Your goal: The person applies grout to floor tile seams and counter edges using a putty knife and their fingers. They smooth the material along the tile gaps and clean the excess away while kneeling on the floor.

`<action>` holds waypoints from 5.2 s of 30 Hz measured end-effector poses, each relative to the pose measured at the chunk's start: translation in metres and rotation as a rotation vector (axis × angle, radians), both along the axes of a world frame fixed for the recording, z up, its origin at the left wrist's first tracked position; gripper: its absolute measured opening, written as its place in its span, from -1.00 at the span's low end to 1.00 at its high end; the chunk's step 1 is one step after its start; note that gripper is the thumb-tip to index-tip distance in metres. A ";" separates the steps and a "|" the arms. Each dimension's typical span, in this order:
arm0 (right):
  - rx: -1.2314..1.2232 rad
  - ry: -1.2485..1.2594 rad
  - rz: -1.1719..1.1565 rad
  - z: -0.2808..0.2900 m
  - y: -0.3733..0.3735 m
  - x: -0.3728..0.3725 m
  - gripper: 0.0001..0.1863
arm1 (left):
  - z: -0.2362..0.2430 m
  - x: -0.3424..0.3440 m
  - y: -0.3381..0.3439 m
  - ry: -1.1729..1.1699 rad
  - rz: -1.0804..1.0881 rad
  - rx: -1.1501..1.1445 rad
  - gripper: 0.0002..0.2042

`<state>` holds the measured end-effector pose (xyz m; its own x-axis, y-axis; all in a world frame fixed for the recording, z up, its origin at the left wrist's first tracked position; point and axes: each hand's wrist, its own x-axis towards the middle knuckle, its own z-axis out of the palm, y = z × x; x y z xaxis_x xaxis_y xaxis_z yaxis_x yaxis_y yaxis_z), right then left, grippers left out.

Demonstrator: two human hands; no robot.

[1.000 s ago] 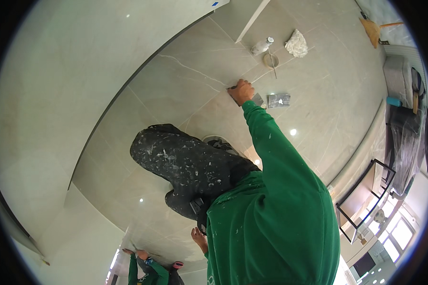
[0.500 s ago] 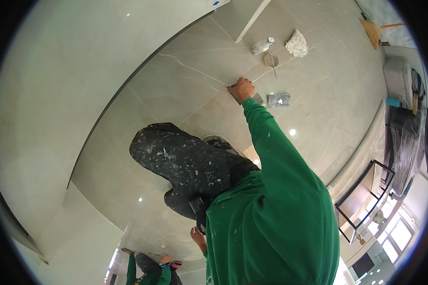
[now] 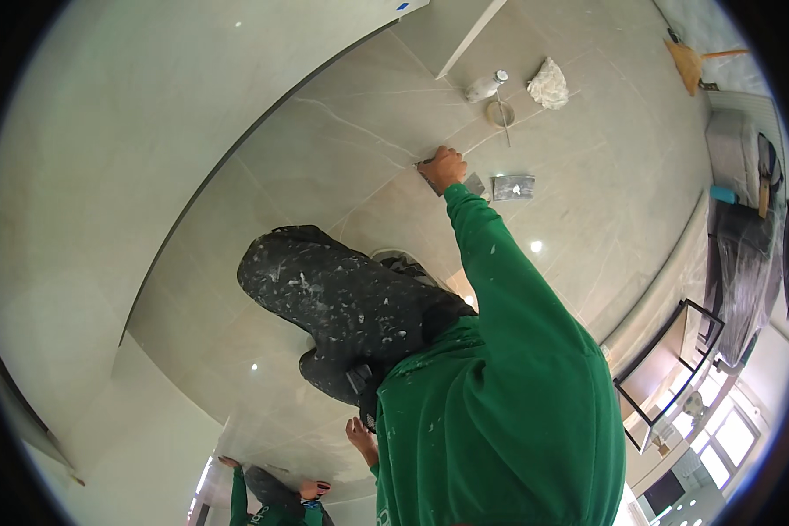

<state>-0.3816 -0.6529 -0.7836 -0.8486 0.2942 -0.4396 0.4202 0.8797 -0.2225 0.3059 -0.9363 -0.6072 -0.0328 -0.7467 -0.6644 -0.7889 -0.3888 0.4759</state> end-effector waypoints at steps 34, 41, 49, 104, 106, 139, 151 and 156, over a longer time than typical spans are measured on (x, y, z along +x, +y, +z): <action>0.004 0.017 0.054 0.001 0.007 -0.003 -0.35 | 0.003 0.004 -0.008 -0.151 -0.126 0.068 -0.51; 0.006 -0.036 0.083 0.001 0.005 -0.003 -0.27 | -0.001 0.006 -0.011 -0.143 -0.135 0.063 -0.49; -0.013 -0.079 0.143 0.005 0.009 -0.009 -0.28 | -0.007 0.020 -0.011 -0.146 -0.139 0.045 -0.45; -0.333 0.335 0.001 -0.075 0.059 -0.010 -0.46 | 0.024 -0.059 -0.022 -0.112 -0.203 0.094 -0.44; -0.308 0.389 -0.374 -0.086 0.065 -0.027 -0.47 | 0.030 -0.073 -0.026 -0.101 -0.285 0.063 -0.44; -0.485 0.288 0.566 -0.020 -0.086 -0.080 -0.77 | 0.033 -0.045 -0.014 -0.070 -0.447 0.061 -0.49; -0.071 0.449 0.574 -0.013 -0.070 -0.106 -0.69 | 0.012 -0.006 0.016 -0.131 -0.062 0.013 -0.55; -0.083 0.469 0.847 -0.013 -0.074 -0.104 -0.77 | 0.025 -0.021 0.034 -0.023 -0.285 -0.102 -0.52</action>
<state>-0.4860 -0.7268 -0.7971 -0.8593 -0.5115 0.0055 -0.4922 0.8240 -0.2806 0.2853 -0.9026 -0.5819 -0.2366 -0.7723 -0.5896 -0.8702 -0.1014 0.4821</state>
